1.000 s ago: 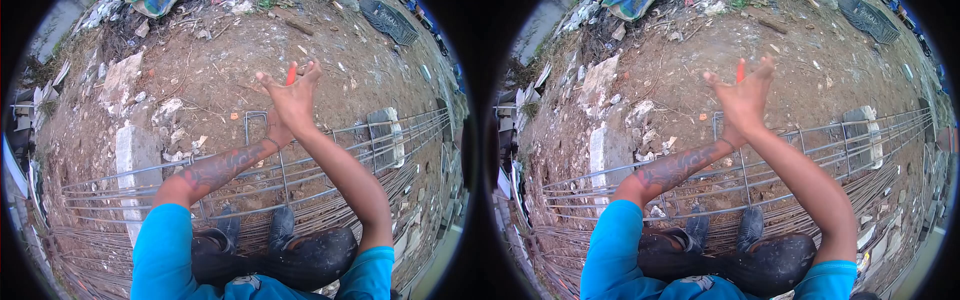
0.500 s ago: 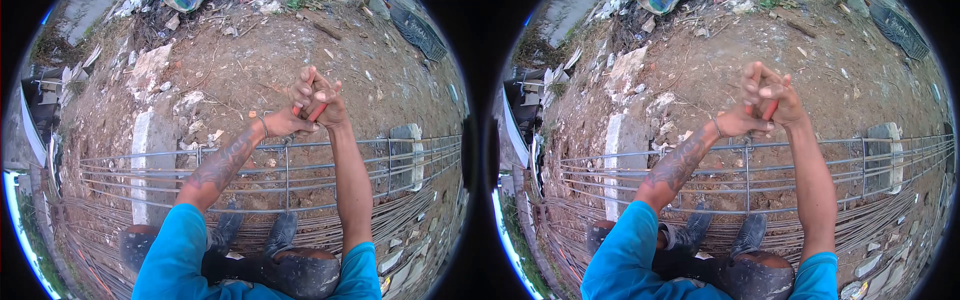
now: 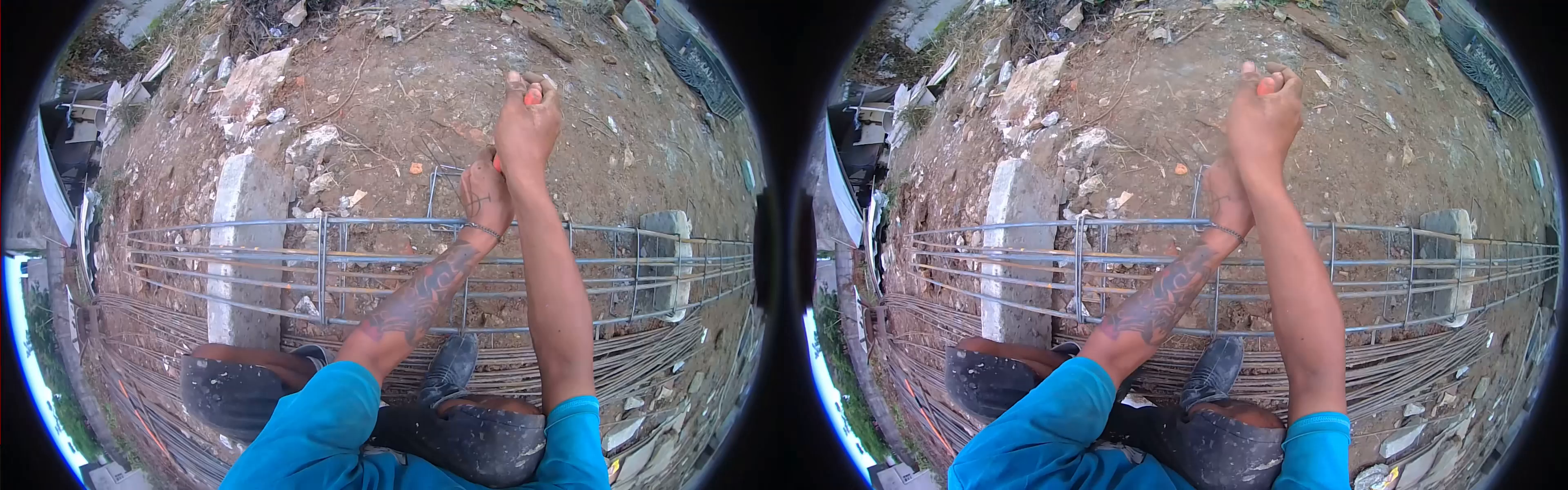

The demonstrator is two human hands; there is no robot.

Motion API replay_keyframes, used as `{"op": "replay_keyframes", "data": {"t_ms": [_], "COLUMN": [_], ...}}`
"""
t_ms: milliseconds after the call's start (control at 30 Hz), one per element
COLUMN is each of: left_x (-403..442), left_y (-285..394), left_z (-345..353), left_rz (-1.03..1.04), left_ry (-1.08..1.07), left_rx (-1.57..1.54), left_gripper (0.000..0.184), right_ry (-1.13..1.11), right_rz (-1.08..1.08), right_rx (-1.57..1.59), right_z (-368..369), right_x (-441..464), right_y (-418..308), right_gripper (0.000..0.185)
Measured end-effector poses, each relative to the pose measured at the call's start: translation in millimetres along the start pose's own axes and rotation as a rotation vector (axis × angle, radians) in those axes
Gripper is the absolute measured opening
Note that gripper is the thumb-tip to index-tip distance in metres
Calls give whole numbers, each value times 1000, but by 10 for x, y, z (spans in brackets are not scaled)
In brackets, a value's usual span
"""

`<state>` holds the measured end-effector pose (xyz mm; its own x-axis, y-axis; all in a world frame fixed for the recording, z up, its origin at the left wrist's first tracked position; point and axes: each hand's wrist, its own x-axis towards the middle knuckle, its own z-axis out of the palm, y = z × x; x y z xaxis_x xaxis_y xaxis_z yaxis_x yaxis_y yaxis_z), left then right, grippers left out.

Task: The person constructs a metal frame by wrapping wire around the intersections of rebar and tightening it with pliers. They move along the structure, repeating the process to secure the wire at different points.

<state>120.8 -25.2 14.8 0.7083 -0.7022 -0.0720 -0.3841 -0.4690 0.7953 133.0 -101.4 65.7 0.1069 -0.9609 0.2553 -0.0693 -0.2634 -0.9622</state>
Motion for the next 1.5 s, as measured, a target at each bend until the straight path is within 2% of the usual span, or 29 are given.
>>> {"op": "replay_keyframes", "data": {"t_ms": [67,133,200,233,300,333,400,433,500,533,567,667,700,767,833,900,967,1000,1067,1100,1167,1267,1367,1467,1500], "left_x": [-117,-699,-1144,-1168,-1094,-1038,-823,-687,-484,-428,-411,-449,-444,-488,-473,-409,-412,-451,-479,-468,-466,-501,-548,-599,-662], "left_y": [-66,110,-9,-128,-389,-457,-583,-616,-632,-637,-655,-711,-716,-716,-739,-604,-587,-637,-634,-606,-587,-646,-675,-676,-649], "left_z": [128,-18,-189,-314,-500,-493,-506,-533,-554,-543,-522,-507,-513,-483,-465,-574,-605,-564,-558,-586,-596,-572,-516,-600,-720], "left_rz": [292,376,441,415,-1,-19,-302,-314,-275,-275,-283,-239,-239,-235,-242,-247,-266,-231,-190,-228,-260,-253,-239,-195,-146], "left_ry": [329,280,-63,-63,39,30,-423,-424,-773,-846,-843,-778,-768,-764,-727,-761,-799,-732,-663,-708,-740,-711,-670,-600,-519], "left_rx": [-174,122,41,33,328,325,449,444,287,269,262,260,251,236,261,278,290,282,261,261,251,222,173,212,243], "left_gripper": [56,76,80,80,73,73,62,62,61,56,56,53,52,52,52,55,57,58,58,59,61,63,67,66,63], "right_ry": [-84,-177,-269,-325,-389,-421,-468,-514,-568,-648,-731,-856,-856,-861,-900,-940,-914,-915,-853,-857,-812,-813,-854,-892,-898], "right_rz": [93,177,278,325,380,470,553,589,639,720,792,912,918,1094,1112,1126,900,894,690,683,490,547,647,615,608], "right_rx": [-138,-132,-136,-133,-137,-157,-176,-191,-228,-169,-103,-106,-108,32,39,53,24,26,41,30,159,317,325,333,334], "right_z": [43,137,297,369,543,637,827,905,1011,1065,1146,1084,1095,1058,1093,1107,1085,1016,766,642,414,111,-9,-44,-23], "right_x": [215,385,450,466,478,452,436,417,361,348,366,245,231,210,262,324,382,400,415,409,443,507,655,667,675], "right_y": [101,286,429,481,587,639,722,811,1117,1311,1483,1341,1414,1692,2055,1972,1449,1126,495,368,204,102,259,310,262], "right_gripper": [30,26,23,22,22,19,17,17,17,16,16,12,12,6,8,10,17,17,35,35,41,44,47,48,48]}}
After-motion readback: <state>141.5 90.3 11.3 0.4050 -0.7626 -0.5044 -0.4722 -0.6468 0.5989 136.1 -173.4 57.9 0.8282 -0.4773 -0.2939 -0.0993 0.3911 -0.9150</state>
